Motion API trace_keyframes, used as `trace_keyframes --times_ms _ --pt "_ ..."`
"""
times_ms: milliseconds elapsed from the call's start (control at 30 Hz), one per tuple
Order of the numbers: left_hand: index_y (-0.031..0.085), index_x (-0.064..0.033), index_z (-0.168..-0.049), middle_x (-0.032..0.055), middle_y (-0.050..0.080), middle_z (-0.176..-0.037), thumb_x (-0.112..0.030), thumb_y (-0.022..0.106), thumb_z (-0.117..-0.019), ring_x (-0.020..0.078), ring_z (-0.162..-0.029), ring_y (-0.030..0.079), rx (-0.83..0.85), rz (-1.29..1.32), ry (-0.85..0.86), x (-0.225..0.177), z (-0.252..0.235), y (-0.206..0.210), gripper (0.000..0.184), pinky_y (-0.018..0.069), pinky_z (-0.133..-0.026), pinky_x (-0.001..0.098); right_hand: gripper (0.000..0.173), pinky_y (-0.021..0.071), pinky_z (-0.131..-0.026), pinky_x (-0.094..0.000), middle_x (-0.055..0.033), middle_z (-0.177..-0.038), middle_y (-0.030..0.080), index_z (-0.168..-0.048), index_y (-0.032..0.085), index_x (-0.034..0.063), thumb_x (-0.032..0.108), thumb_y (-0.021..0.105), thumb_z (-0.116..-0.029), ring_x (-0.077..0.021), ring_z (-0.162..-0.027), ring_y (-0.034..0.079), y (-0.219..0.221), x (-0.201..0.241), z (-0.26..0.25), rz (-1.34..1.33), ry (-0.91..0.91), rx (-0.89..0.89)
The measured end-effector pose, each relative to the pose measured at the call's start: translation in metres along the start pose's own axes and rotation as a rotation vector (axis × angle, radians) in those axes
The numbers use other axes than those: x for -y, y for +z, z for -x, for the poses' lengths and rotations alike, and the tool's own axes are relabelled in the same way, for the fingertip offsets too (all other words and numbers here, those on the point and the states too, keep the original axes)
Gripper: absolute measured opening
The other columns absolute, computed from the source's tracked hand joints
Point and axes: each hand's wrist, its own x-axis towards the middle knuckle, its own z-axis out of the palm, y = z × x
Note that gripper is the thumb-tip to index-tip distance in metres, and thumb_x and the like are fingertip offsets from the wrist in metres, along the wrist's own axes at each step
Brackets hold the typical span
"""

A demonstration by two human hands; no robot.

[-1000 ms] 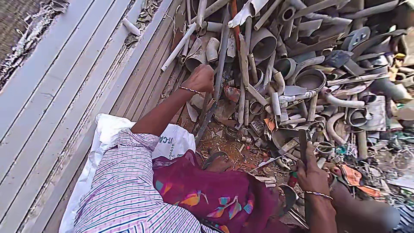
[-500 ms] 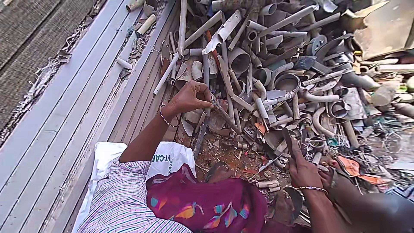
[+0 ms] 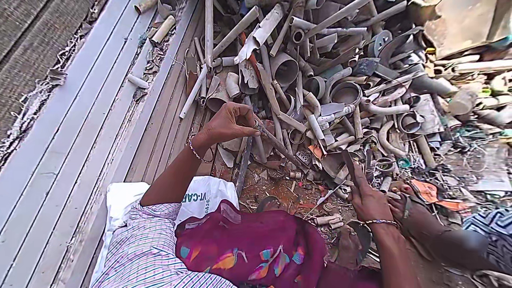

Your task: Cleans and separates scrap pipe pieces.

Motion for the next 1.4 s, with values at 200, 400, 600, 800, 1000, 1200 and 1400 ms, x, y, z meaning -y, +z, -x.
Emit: trace_keyframes --times_ms 200,400,600,800,1000,1200,1400 --pt "0.061 -0.0093 -0.083 -0.0048 0.072 -0.072 0.007 0.075 -0.0824 0.0045 -0.064 0.071 -0.182 0.085 -0.179 -0.001 -0.002 0.011 0.022 0.0618 -0.066 0.0221 0.06 0.0487 -0.08 -0.0702 -0.0348 -0.092 0.07 -0.162 0.029 0.0046 0.003 0.046 -0.1045 -0.0563 -0.083 0.068 -0.002 0.002 -0.001 -0.033 0.032 0.016" --pt "0.058 -0.0045 -0.088 0.0004 0.071 -0.075 0.006 0.07 -0.0913 0.0095 -0.066 0.072 -0.349 0.249 -0.456 0.0 -0.007 0.035 0.016 0.0628 -0.067 0.026 0.068 0.0509 -0.079 -0.0629 -0.0319 -0.101 0.071 -0.162 0.02 -0.0006 0.009 0.053 -0.1039 -0.0467 -0.082 0.069 -0.002 0.006 0.003 -0.266 0.041 -0.081" --pt "0.058 -0.0041 -0.091 0.0033 0.072 -0.078 -0.001 0.064 -0.0982 0.0111 -0.067 0.072 -0.361 0.371 -0.587 0.003 -0.012 0.051 0.01 0.0621 -0.066 0.0258 0.099 0.0544 -0.086 -0.0457 -0.0202 -0.12 0.071 -0.162 0.009 -0.0051 0.019 0.073 -0.0892 -0.0257 -0.098 0.071 0.006 0.01 0.004 -0.497 -0.048 0.024" --pt "0.046 -0.007 -0.11 0.0046 0.071 -0.082 -0.004 0.065 -0.0984 0.013 -0.066 0.072 -0.424 0.424 -0.673 0.007 -0.017 0.056 0.023 0.0613 -0.063 0.0268 0.103 0.0542 -0.064 -0.0252 -0.0077 -0.1 0.074 -0.161 0.012 -0.0032 0.017 0.077 -0.0832 -0.0064 -0.072 0.067 0.007 0.007 0.003 -0.596 -0.043 0.179" --pt "0.053 -0.0026 -0.12 0.0061 0.07 -0.083 -0.01 0.062 -0.1016 0.0127 -0.063 0.07 -0.407 0.4 -0.704 0.011 -0.02 0.055 0.022 0.0607 -0.06 0.0262 0.105 0.0573 -0.076 -0.0357 -0.0156 -0.106 0.072 -0.163 0.014 0.0011 0.01 0.079 -0.082 -0.0169 -0.081 0.07 0.004 0.01 0.005 -0.542 -0.02 0.279" --pt "0.055 -0.0051 -0.122 0.0042 0.067 -0.095 -0.013 0.049 -0.1082 0.0125 -0.078 0.069 -0.273 0.423 -0.667 0.021 -0.018 0.061 0.017 0.0605 -0.073 0.0297 0.097 0.0519 -0.063 -0.0284 -0.0075 -0.099 0.07 -0.163 0.014 0.0045 0.022 0.071 -0.0866 -0.0087 -0.07 0.061 0.008 0.001 0.003 -0.619 -0.03 0.264" --pt "0.051 -0.0093 -0.128 0.0029 0.068 -0.111 -0.003 0.045 -0.1067 0.0145 -0.099 0.07 -0.277 0.637 -0.581 0.032 -0.016 0.069 0.023 0.0593 -0.09 0.035 0.08 0.0507 -0.068 -0.0256 -0.0154 -0.117 0.061 -0.164 0.017 0.0073 0.019 0.057 -0.0959 -0.0065 -0.076 0.057 0.001 0.005 0.005 -0.729 0.024 0.252"
